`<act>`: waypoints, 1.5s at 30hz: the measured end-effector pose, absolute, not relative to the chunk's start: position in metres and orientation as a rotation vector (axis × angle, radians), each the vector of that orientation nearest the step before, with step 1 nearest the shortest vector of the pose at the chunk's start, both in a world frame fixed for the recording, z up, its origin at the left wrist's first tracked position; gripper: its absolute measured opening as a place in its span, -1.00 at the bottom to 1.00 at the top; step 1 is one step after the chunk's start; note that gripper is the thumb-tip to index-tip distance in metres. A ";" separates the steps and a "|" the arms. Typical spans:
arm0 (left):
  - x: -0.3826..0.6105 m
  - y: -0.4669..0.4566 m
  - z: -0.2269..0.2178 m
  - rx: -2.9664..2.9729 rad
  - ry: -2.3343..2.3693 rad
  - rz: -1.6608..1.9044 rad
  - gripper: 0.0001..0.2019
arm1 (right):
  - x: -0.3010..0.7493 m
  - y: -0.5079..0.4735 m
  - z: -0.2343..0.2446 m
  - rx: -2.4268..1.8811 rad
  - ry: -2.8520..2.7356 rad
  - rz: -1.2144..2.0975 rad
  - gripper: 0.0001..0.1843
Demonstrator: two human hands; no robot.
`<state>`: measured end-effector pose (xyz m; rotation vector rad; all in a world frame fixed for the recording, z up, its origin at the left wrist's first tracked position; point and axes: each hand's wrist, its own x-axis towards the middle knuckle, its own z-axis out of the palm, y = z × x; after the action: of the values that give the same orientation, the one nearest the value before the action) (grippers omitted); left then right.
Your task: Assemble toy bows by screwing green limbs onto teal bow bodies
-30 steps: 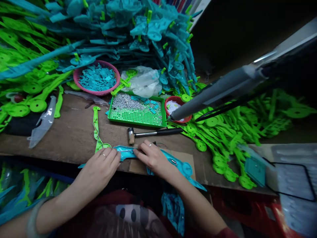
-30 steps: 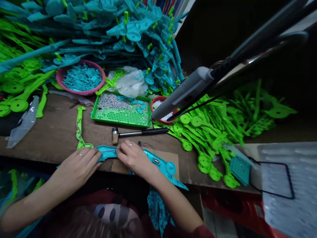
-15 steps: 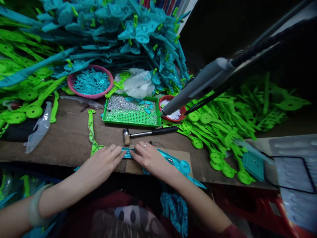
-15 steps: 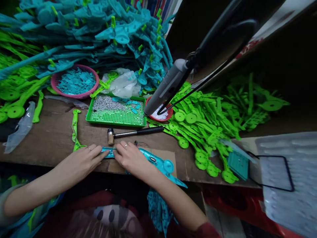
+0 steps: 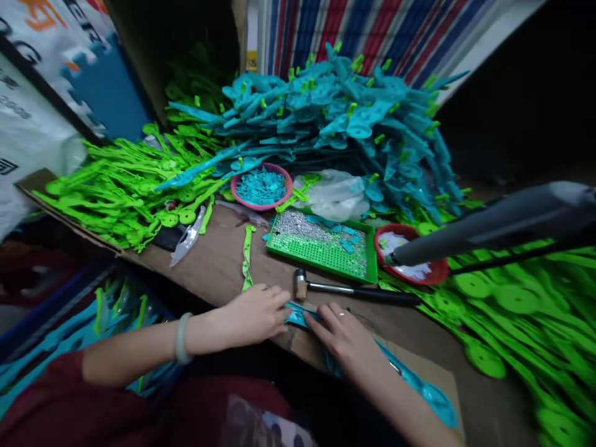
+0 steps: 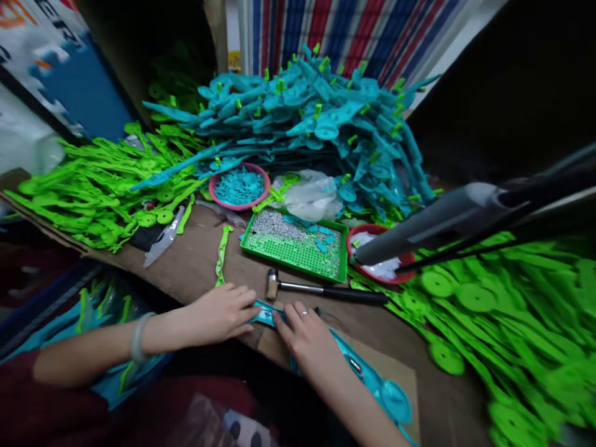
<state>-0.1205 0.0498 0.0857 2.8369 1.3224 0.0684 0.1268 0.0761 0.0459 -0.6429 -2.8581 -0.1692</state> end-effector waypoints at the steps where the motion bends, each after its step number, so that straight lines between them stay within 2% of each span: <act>1: -0.136 0.048 0.090 2.824 1.438 0.105 -0.82 | 0.127 0.076 0.044 -0.640 -2.844 -0.182 -0.63; 3: -0.173 0.044 0.098 2.690 1.849 0.175 -0.75 | 0.126 0.074 0.041 -0.653 -2.813 -0.207 -0.60; 5: -0.213 0.043 0.100 2.293 2.406 0.224 -0.69 | 0.125 0.073 0.041 -0.684 -2.809 -0.224 -0.59; 8: -0.258 0.042 0.096 1.907 2.605 0.222 -0.67 | 0.123 0.072 0.049 -0.769 -2.838 -0.202 -0.56; 14: -0.270 0.026 0.102 1.771 2.341 0.513 -0.69 | 0.113 0.047 0.080 -0.912 -2.657 -0.191 -0.59; 17: -0.245 0.024 0.106 1.346 1.802 0.831 -0.66 | 0.083 0.037 0.087 -0.969 -2.557 -0.027 -0.64; 20: -0.214 0.030 0.096 0.850 1.361 0.916 -0.62 | 0.041 0.045 0.081 -0.908 -2.676 0.142 -0.27; 22: -0.200 0.038 0.086 0.794 1.358 0.854 -0.60 | 0.021 0.054 0.071 -0.824 -2.785 0.249 -0.19; 25: -0.195 0.047 0.075 0.763 1.386 0.754 -0.63 | 0.015 0.062 0.057 -0.774 -2.814 0.400 -0.28; 31: -0.200 0.062 0.074 0.661 1.370 0.554 -0.63 | 0.038 0.056 0.043 -0.778 -2.735 0.564 -0.30; 40: -0.199 0.076 0.073 0.749 1.521 0.166 -0.59 | 0.036 0.059 0.044 -0.779 -2.737 0.570 -0.26; 45: -0.222 0.131 0.079 0.881 1.521 0.022 -0.58 | 0.035 0.057 0.043 -0.789 -2.748 0.560 -0.32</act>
<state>-0.2219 0.1311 0.0795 0.8811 1.5210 0.0217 0.0350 0.0573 0.0428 -0.7886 -2.7476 0.5597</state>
